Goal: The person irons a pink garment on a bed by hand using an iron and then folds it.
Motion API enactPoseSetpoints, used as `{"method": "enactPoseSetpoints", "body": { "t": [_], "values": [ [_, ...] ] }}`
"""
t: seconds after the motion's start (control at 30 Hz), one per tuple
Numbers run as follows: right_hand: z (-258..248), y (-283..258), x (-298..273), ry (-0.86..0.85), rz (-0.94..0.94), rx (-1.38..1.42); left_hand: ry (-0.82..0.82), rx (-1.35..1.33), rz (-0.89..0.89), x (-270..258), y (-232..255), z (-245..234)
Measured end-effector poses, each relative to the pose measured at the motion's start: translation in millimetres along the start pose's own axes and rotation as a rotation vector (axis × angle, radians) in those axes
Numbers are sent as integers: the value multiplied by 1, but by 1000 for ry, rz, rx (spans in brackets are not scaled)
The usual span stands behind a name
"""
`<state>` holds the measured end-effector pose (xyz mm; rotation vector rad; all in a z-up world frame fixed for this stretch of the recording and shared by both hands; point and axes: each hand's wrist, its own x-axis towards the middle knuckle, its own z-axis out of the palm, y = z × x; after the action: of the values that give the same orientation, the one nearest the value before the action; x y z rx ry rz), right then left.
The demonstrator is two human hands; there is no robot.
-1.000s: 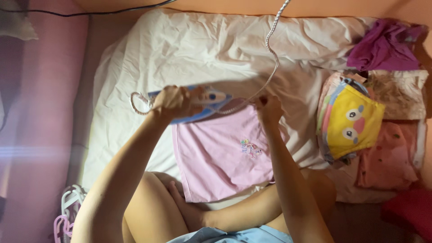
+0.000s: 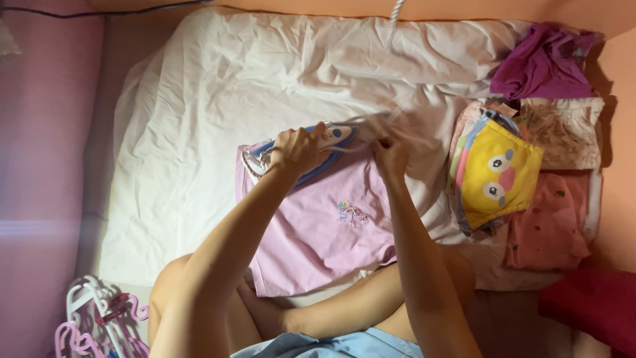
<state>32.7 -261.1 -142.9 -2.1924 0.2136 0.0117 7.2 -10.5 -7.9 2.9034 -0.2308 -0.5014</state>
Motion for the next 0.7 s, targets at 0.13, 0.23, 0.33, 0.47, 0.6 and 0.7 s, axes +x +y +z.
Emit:
{"method": "enactPoseSetpoints", "body": {
  "t": [0.13,0.23,0.33,0.47,0.6,0.7],
  "values": [
    [-1,-3,2,-26,103,-84,-68,41,241,-8,-8,0],
    [1,3,8,-47,150,-56,-61,85,139,-5,-9,1],
    [3,14,10,-36,115,-101,-69,-12,-38,-10,-14,5],
    [8,23,11,-5,85,-289,-139,218,133,-31,-54,2],
    [10,25,8,58,14,-142,-137,165,-33,-52,-89,-4],
    [9,16,7,39,94,-108,-162,220,5,-71,-116,-13]
  ]
}}
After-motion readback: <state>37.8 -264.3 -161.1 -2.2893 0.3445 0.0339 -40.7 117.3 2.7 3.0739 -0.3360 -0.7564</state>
